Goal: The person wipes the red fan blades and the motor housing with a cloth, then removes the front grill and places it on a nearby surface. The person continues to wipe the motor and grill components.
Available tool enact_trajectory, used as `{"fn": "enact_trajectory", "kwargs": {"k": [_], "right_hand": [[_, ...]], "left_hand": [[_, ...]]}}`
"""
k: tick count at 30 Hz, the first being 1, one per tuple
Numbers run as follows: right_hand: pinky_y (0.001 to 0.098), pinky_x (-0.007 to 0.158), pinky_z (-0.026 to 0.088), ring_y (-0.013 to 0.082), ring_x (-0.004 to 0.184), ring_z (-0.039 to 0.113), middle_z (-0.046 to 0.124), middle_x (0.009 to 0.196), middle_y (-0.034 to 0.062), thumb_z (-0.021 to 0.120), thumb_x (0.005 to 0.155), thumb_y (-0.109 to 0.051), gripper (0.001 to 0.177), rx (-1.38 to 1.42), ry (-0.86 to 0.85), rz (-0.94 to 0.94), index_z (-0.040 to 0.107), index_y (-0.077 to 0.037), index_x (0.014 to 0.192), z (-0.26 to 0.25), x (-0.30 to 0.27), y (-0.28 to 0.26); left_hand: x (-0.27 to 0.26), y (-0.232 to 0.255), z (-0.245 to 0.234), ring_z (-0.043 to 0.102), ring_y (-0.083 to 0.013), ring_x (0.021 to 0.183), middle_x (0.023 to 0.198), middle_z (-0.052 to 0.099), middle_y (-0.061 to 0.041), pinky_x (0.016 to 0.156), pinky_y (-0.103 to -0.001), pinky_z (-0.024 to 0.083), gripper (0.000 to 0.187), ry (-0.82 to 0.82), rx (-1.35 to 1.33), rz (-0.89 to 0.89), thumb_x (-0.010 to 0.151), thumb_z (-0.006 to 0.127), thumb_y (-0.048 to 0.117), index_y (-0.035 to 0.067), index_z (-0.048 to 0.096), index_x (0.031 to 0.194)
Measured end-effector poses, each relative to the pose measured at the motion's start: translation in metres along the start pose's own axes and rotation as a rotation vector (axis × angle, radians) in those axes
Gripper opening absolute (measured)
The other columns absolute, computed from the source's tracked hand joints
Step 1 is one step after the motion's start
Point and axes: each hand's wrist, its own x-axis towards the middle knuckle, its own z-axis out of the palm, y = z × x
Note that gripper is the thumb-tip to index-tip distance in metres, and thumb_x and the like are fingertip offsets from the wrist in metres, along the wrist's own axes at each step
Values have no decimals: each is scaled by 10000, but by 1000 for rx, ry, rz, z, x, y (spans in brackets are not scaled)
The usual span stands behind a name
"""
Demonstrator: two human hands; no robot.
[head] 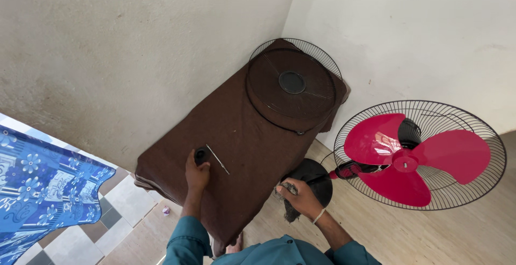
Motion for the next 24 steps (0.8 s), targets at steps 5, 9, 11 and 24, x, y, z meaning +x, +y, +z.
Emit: {"fn": "enact_trajectory", "kwargs": {"k": [5, 9, 11, 24], "right_hand": [[282, 617, 481, 89, 667, 575, 652, 716, 29, 720, 944, -251, 240, -74, 1, -57, 733, -13, 925, -1, 7, -4], [277, 642, 516, 80, 696, 637, 712, 759, 30, 702, 937, -244, 229, -32, -41, -25, 735, -18, 955, 4, 4, -6], [279, 647, 520, 87, 693, 634, 711, 753, 44, 710, 940, -247, 235, -62, -44, -35, 736, -13, 955, 2, 4, -8], [280, 663, 527, 98, 700, 649, 711, 744, 47, 716, 938, -253, 224, -112, 14, -11, 725, -29, 931, -13, -13, 5]], "left_hand": [[-1, 4, 4, 692, -302, 1101, 1615, 313, -220, 913, -388, 593, 705, -89, 101, 16, 787, 747, 37, 119, 509, 1446], [-27, 23, 8, 474, -476, 1307, 1471, 390, -286, 1047, -499, 462, 690, 115, 375, 189, 769, 836, 104, 67, 550, 1396], [-34, 40, 12, 480, -450, 1281, 1409, 431, -256, 1050, -505, 457, 616, 101, 407, 118, 794, 827, 151, 86, 578, 1353], [-34, 45, 49, 723, -382, 1068, 1118, 756, -177, 939, -495, 567, 288, -338, 803, -144, 941, 650, 320, 81, 741, 1074]]}}
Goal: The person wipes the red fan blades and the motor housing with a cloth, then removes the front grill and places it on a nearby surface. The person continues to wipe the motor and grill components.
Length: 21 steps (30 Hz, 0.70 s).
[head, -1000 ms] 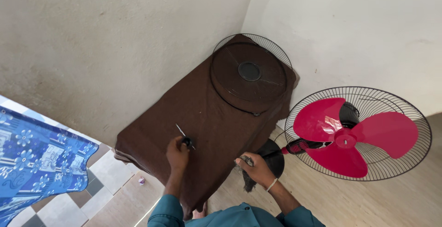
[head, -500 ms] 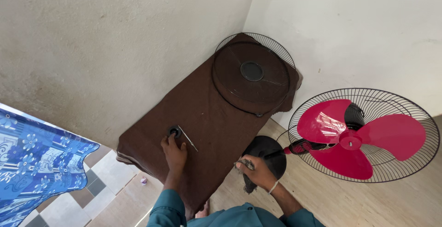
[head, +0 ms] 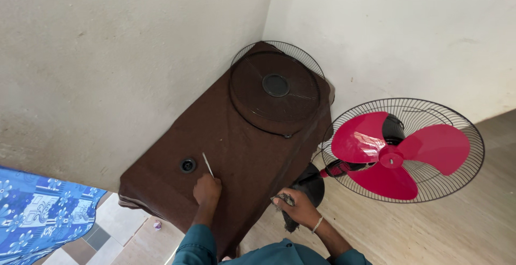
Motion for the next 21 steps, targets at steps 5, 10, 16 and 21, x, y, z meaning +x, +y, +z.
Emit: {"fn": "enact_trajectory", "kwargs": {"k": [5, 10, 16, 21], "right_hand": [[286, 671, 532, 99, 707, 658, 727, 754, 45, 718, 927, -268, 224, 11, 5, 61, 737, -46, 952, 3, -5, 6], [287, 676, 535, 101, 709, 660, 723, 759, 48, 726, 930, -269, 232, 17, 11, -13, 721, -37, 938, 7, -9, 9], [301, 661, 521, 109, 695, 625, 693, 750, 55, 724, 937, -263, 237, 34, -2, 13, 711, -28, 911, 9, -12, 9], [305, 664, 523, 113, 694, 620, 685, 740, 66, 732, 939, -280, 255, 29, 23, -5, 712, -27, 916, 10, -16, 10]], "left_hand": [[-10, 8, -17, 694, -383, 1130, 1176, 731, -180, 954, -488, 567, 358, -156, 30, -43, 857, 707, 331, 85, 762, 1112], [-40, -4, -29, 692, -337, 1132, 1192, 713, -146, 947, -454, 578, 393, -350, 237, 141, 827, 775, 357, 120, 737, 1138], [-74, -34, -27, 735, -279, 1087, 1116, 765, -81, 912, -411, 606, 240, -338, 432, 196, 841, 753, 289, 171, 769, 1049], [-76, -47, -12, 732, -306, 1086, 1122, 759, -81, 911, -448, 594, 346, -269, 411, 185, 851, 706, 217, 206, 670, 1195]]}}
